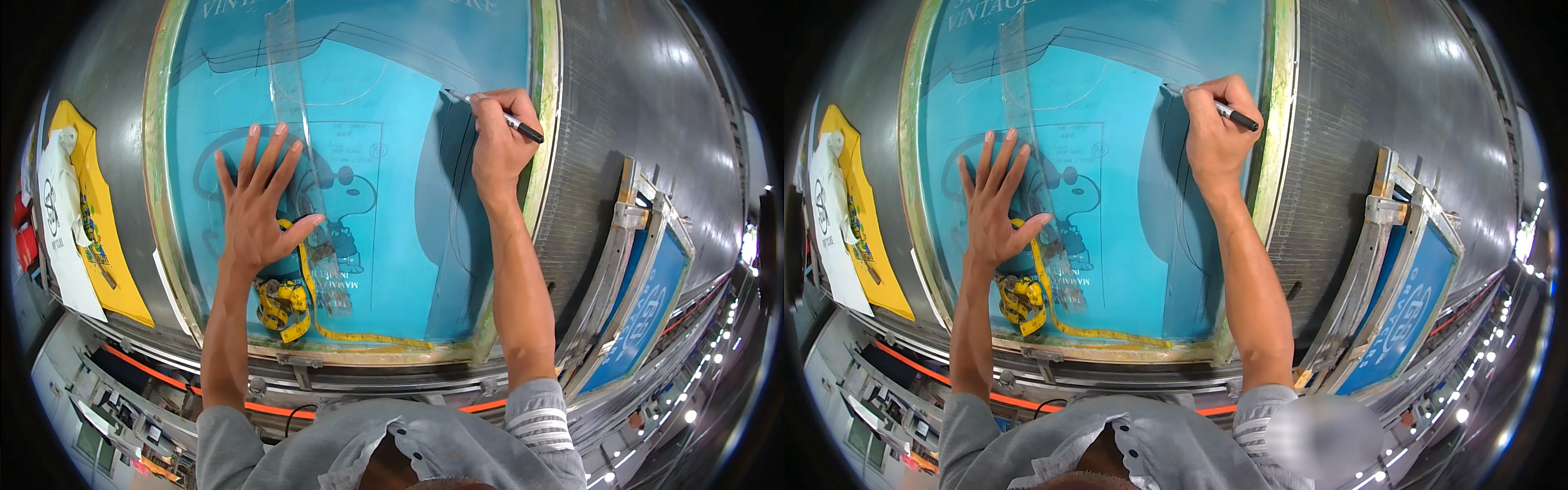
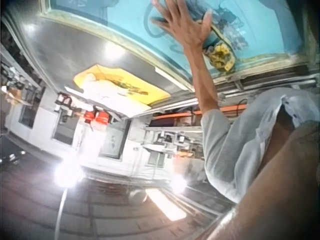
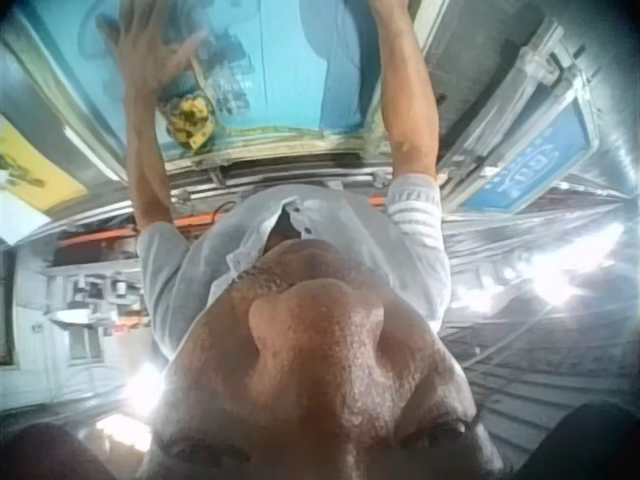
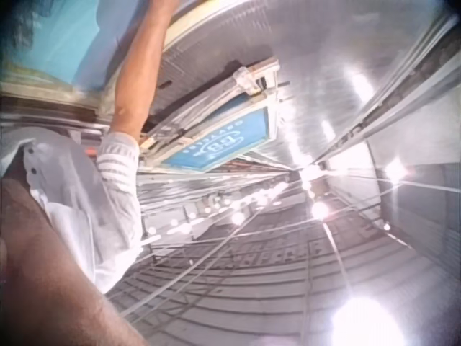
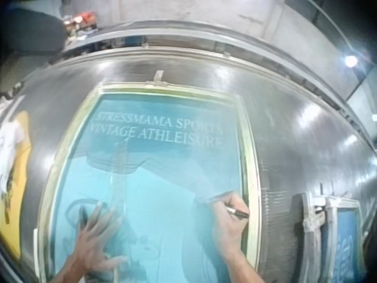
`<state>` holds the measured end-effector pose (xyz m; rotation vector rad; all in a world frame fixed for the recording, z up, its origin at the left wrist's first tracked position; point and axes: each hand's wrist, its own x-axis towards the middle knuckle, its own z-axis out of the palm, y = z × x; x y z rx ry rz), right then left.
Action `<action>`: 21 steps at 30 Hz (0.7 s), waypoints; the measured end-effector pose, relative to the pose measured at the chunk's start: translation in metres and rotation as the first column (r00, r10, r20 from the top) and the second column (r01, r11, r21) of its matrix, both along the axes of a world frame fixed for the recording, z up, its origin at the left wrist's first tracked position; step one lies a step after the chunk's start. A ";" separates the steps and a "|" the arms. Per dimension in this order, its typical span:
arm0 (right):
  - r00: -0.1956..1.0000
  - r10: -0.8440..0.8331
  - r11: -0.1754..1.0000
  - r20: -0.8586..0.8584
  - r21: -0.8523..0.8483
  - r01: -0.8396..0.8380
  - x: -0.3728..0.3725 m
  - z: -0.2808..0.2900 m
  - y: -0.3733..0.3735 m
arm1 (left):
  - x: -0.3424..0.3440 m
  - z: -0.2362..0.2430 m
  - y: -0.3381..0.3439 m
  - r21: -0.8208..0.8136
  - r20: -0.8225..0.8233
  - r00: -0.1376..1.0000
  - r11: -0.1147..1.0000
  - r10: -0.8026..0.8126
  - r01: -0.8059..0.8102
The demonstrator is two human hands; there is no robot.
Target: The person aligns a white t-shirt on a workbench, then places a screen printing frame over it. They use a ruler and a black marker to trace the design onto the screen mesh. The person then removes the frame and sets it aside.
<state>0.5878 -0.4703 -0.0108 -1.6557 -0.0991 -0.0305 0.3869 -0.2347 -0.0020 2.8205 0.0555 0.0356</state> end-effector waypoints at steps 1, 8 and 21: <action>1.000 0.005 1.000 0.004 -0.010 -0.005 0.000 -0.001 0.000 | 0.000 -0.001 0.000 -0.008 0.005 1.000 1.000 0.001 -0.001; 0.999 0.024 0.999 0.032 -0.027 -0.023 -0.001 -0.004 0.002 | 0.000 -0.006 0.001 -0.011 0.034 0.999 1.000 -0.008 0.008; 0.999 0.027 0.999 0.023 -0.047 -0.026 0.003 -0.004 0.003 | -0.002 -0.009 0.002 0.012 0.021 1.000 1.000 -0.016 0.016</action>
